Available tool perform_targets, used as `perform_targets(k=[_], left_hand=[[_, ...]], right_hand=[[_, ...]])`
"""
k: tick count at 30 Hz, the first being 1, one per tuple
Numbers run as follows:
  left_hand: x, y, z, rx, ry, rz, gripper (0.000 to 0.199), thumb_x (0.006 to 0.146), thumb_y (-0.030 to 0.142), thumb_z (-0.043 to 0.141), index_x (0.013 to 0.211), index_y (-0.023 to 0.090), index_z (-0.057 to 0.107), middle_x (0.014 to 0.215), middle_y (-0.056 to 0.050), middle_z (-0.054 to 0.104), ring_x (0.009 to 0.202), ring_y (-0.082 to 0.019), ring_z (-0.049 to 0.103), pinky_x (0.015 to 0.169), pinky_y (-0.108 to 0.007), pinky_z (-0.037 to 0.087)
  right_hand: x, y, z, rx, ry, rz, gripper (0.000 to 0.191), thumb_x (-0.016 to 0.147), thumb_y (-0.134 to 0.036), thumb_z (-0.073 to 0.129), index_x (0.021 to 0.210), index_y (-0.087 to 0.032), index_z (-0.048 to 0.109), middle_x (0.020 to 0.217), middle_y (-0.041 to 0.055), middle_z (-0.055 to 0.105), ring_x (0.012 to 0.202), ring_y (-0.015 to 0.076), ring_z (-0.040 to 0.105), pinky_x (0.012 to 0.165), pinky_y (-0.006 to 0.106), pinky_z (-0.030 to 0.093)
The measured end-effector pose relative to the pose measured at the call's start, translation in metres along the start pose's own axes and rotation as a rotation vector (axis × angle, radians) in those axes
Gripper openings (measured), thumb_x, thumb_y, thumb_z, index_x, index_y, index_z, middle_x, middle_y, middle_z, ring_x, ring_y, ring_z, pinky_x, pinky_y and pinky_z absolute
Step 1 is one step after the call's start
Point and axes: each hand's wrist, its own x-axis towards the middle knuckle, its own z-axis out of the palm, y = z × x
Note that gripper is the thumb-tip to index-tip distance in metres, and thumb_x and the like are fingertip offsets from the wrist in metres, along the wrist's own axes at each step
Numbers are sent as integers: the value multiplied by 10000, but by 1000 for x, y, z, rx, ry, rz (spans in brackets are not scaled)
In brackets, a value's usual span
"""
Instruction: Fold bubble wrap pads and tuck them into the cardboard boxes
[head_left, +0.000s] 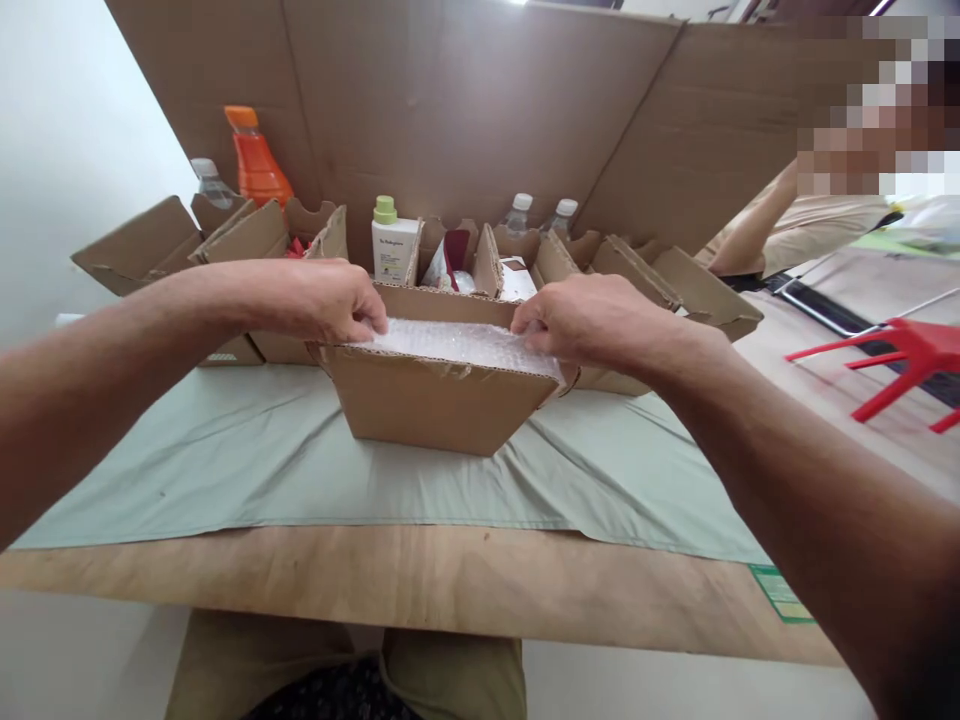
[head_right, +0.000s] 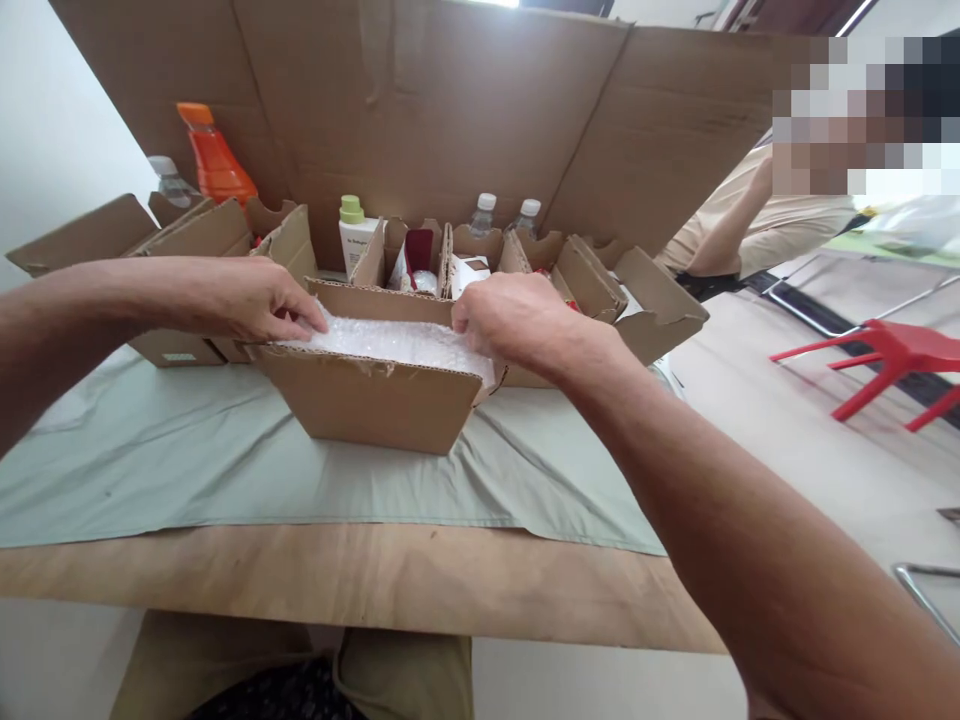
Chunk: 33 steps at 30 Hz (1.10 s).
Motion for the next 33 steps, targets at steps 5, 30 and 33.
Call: perform_targets(k=[5, 30, 33], left_hand=[[24, 2, 4, 292, -167, -63, 178, 743, 127, 715, 871, 209, 807, 676, 16, 681, 717, -214, 660, 897, -371, 522], [-89, 5, 177, -861, 642, -34, 915, 903, 482, 741, 1652, 230, 280, 1695, -159, 369, 1561, -356, 378, 1309, -562, 271], [-151, 10, 195, -822, 737, -144, 881, 909, 452, 750, 1653, 293, 306, 1701, -101, 383, 1571, -355, 367, 1323, -570, 242]], right_hand=[[9, -33, -2, -289, -289, -20, 194, 832, -113, 620, 803, -202, 790, 804, 101, 763, 784, 255, 702, 679, 341, 414], [-113, -69, 132, 1112, 463, 289, 580, 880, -689, 659, 1251, -244, 636, 1279, 139, 710, 1185, 355, 674, 997, 543, 577], [-147, -92, 122, 1059, 497, 179, 557, 918, -584, 678, 1380, -281, 601, 1418, 123, 652, 1372, 366, 579, 1148, 587, 496]])
